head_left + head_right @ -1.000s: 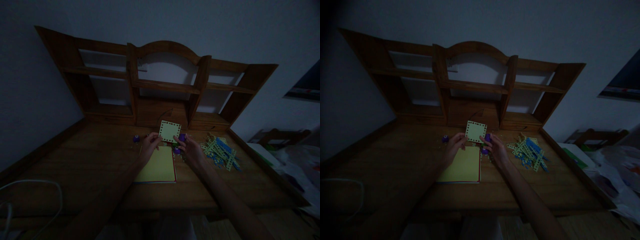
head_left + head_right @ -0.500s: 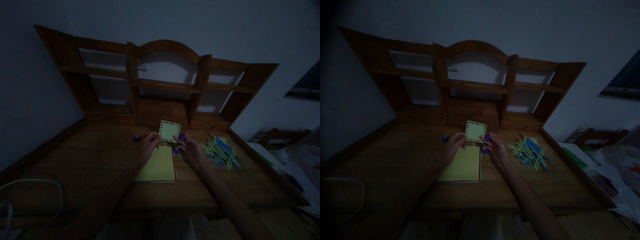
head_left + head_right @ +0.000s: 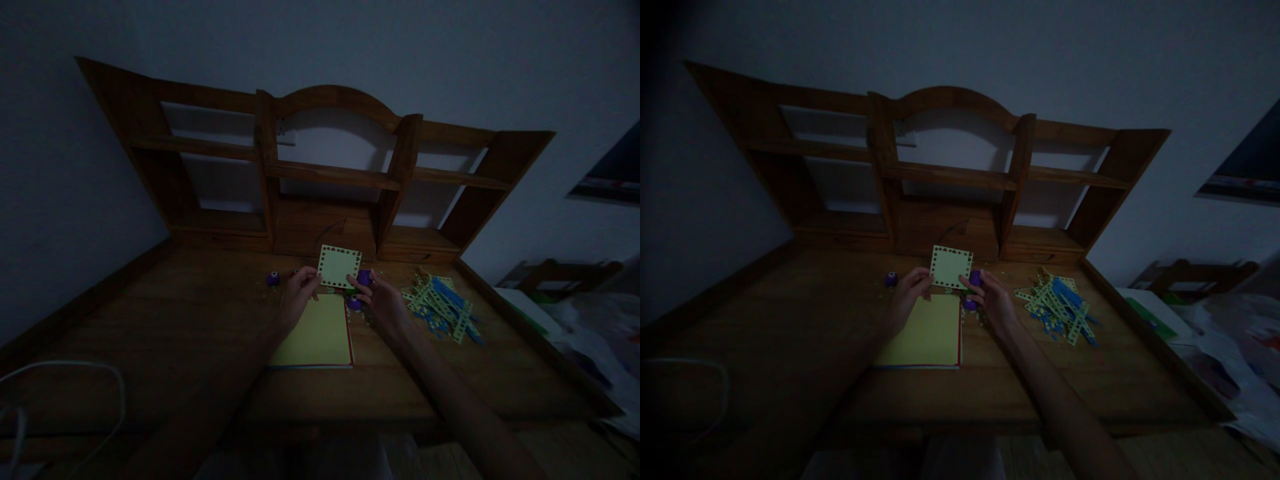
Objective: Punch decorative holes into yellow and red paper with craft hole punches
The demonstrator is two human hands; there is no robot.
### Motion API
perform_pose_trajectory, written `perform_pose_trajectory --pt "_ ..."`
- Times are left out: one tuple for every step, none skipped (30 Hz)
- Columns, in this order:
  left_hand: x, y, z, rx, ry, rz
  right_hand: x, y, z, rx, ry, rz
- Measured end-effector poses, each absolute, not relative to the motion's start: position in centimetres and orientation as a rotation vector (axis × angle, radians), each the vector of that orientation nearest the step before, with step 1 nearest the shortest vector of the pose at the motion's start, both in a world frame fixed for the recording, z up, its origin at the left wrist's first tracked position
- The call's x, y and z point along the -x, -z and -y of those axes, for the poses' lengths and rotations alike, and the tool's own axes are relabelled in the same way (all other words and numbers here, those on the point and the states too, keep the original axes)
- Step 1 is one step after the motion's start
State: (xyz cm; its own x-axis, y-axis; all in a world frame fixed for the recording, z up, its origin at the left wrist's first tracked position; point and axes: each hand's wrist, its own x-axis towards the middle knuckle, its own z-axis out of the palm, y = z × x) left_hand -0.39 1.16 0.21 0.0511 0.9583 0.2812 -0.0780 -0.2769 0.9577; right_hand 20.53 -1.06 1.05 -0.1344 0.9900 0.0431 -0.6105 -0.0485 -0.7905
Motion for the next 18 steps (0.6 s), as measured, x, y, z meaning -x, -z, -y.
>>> perform_pose_trajectory --pt "0.39 -0.20 -1.17 -1.386 -1.398 -0.969 -20.56 -0.97 1.02 0.635 -1.556 0.798" --pt "0.39 -0.18 -1.18 -1.386 -1.396 -0.973 -20.60 -0.90 0.99 0.632 -1.558 0.795" --pt "0.38 -0.15 -1.20 -1.386 -1.397 -0.977 -20.63 -0.84 0.95 0.629 -1.559 0.792" --pt "0.38 -0.11 -1.22 -1.386 -1.399 -0.980 -20.66 -0.80 0.93 0.629 -1.560 0.790" --pt "0.39 -0.07 -1.24 -1.385 -1.402 -0.980 -20.69 -0.76 0.90 0.628 -1.559 0.789" --pt "0.39 -0.03 -1.26 -1.384 -1.406 -0.977 -20.71 -0.74 0.89 0.628 -1.556 0.790" --pt "0.40 0.00 -1.28 -1.383 -1.410 -0.972 -20.72 -0.72 0.88 0.627 -1.553 0.791" --pt "0.41 0.03 -1.30 -1.382 -1.410 -0.968 -20.73 -0.70 0.86 0.628 -1.551 0.793" --pt "0.42 0.04 -1.31 -1.382 -1.408 -0.968 -20.73 -0.68 0.85 0.628 -1.549 0.796" --pt "0.43 0.05 -1.32 -1.382 -1.404 -0.971 -20.74 -0.66 0.83 0.629 -1.549 0.797" --pt "0.45 0.04 -1.33 -1.382 -1.400 -0.976 -20.74 -0.63 0.81 0.631 -1.553 0.799" --pt "0.46 0.03 -1.34 -1.382 -1.400 -0.978 -20.75 -0.60 0.78 0.633 -1.560 0.801" --pt "0.46 0.00 -1.33 -1.385 -1.404 -0.979 -20.76 -0.57 0.76 0.633 -1.565 0.801" --pt "0.47 -0.03 -1.32 -1.390 -1.410 -0.976 -20.77 -0.56 0.74 0.633 -1.569 0.801" --pt "0.47 -0.07 -1.30 -1.396 -1.415 -0.974 -20.78 -0.56 0.73 0.630 -1.572 0.800" --pt "0.47 -0.11 -1.27 -1.400 -1.415 -0.973 -20.78 -0.57 0.73 0.628 -1.572 0.797" --pt "0.46 -0.16 -1.24 -1.401 -1.412 -0.974 -20.78 -0.59 0.74 0.625 -1.571 0.795" --pt "0.44 -0.20 -1.20 -1.399 -1.407 -0.976 -20.77 -0.62 0.75 0.621 -1.570 0.792"
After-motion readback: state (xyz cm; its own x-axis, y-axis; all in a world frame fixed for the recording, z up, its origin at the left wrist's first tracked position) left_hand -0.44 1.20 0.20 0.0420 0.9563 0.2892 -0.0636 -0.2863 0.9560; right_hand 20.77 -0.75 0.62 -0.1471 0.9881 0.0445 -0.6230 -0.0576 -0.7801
